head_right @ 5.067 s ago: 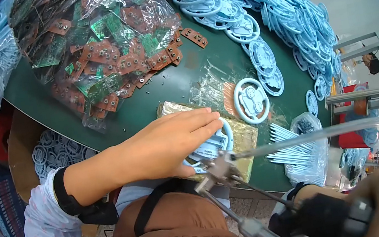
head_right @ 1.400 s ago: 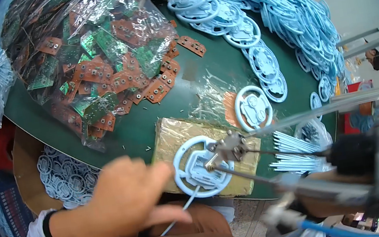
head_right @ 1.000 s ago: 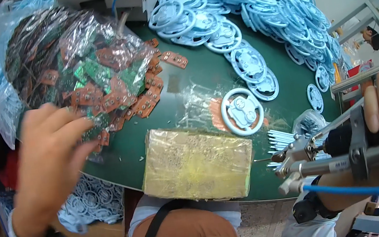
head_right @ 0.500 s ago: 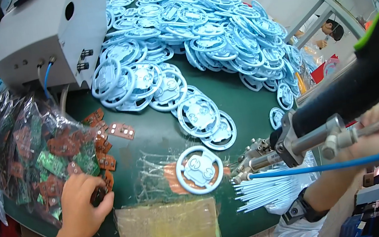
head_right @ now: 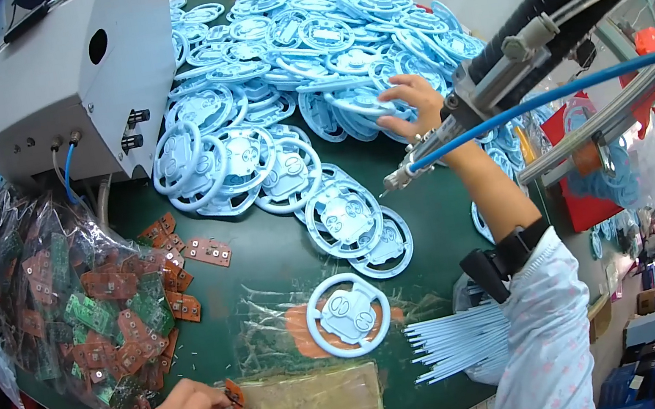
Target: Assembling small electronic circuit boards into light blue plastic housings using a pneumatic assembly tool.
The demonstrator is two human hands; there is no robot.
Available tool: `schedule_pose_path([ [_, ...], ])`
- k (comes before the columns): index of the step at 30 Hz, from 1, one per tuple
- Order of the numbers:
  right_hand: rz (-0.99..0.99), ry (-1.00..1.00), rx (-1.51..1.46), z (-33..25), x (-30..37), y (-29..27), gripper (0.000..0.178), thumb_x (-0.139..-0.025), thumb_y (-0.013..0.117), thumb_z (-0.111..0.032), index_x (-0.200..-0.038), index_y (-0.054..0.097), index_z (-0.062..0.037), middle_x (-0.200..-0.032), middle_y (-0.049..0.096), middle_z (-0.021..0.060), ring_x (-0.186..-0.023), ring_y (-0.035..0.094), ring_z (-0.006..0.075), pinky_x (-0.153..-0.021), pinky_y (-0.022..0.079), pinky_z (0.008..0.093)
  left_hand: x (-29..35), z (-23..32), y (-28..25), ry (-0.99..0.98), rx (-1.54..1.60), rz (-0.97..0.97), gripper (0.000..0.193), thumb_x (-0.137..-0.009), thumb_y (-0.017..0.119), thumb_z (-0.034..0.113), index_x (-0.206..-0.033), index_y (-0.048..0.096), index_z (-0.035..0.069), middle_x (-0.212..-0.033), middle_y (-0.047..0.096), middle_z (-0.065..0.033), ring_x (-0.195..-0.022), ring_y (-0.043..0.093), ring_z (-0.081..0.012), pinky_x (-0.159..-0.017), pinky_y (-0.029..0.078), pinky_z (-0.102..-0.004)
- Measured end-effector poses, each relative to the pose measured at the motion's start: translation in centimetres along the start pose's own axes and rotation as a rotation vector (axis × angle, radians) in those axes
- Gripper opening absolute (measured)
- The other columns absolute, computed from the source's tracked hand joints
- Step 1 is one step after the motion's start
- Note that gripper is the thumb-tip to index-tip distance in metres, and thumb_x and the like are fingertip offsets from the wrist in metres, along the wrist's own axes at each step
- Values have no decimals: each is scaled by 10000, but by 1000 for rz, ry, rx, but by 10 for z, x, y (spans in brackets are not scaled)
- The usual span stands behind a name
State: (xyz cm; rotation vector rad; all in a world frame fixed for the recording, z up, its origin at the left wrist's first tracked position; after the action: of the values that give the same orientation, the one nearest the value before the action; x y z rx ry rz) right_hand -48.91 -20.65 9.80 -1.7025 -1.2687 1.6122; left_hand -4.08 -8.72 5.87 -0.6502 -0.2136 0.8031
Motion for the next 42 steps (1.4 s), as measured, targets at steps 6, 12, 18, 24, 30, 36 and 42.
schedule_pose_path([
  [6, -21, 255, -76, 11, 25, -8, 245, -837, 783, -217, -987, 695, -44, -961, 652, 75, -798, 679, 179, -652, 559, 314, 1, -1, 6, 72, -39, 32, 190, -806, 760, 63, -884, 595, 8, -820, 509, -135, -704, 557, -309, -616, 463, -375],
  [12, -17, 89, -2, -25, 3, 26, 152, -837, 760, -159, -887, 679, -41, -838, 623, 101, -672, 663, 232, -605, 507, 352, 3, -3, 7, 45, -34, 74, 135, -814, 742, 49, -842, 615, 15, -813, 539, -128, -737, 583, -315, -637, 475, -390],
  [18, -27, 151, 136, -72, -8, 68, 221, -869, 715, -97, -993, 559, -1, -999, 545, 184, -800, 617, 335, -633, 560, 335, 3, -2, 7, 57, -13, 67, 128, -819, 737, 55, -846, 619, 14, -818, 544, -127, -742, 586, -317, -639, 476, -390],
  [24, -168, 280, -548, -113, -5, 78, 159, -951, 647, -83, -1015, 547, 23, -1054, 543, 109, -830, 711, 199, -677, 568, 277, 4, -3, 7, 34, -15, 74, 117, -822, 734, 55, -855, 629, 17, -827, 554, -125, -753, 590, -318, -646, 479, -387],
  [30, -262, 144, -450, -119, 3, 31, 265, -870, 737, -81, -1118, 647, -60, -1096, 649, 73, -841, 702, 155, -667, 561, 260, 5, -2, 8, 59, -32, 75, 96, -828, 729, 52, -891, 664, 22, -833, 572, -122, -757, 602, -308, -652, 486, -377],
  [36, -161, 672, 140, 29, 58, -58, 297, -943, 650, -276, -1008, 672, 13, -898, 690, 107, -698, 693, 180, -564, 523, 276, 5, 1, 8, 78, -46, 65, 92, -844, 712, 43, -933, 694, 24, -826, 580, -121, -723, 607, -298, -635, 488, -372],
  [42, -801, 583, 359, 45, 122, -18, 462, -944, 607, -423, -1222, 650, -56, -1358, 557, 147, -1103, 611, 314, -879, 547, 470, -1, 6, 12, 82, -56, 59, 83, -846, 707, 31, -926, 697, 14, -827, 580, -136, -716, 608, -305, -634, 485, -370],
])
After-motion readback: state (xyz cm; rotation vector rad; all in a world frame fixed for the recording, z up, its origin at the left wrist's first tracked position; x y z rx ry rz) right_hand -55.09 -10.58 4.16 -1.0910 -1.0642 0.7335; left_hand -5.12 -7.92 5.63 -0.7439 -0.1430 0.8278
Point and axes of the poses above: each hand's wrist, its own x-axis away from the middle knuckle, its own y-axis out of the palm, z = x × y, the point moved 5 cm from there along -x, towards the middle knuckle
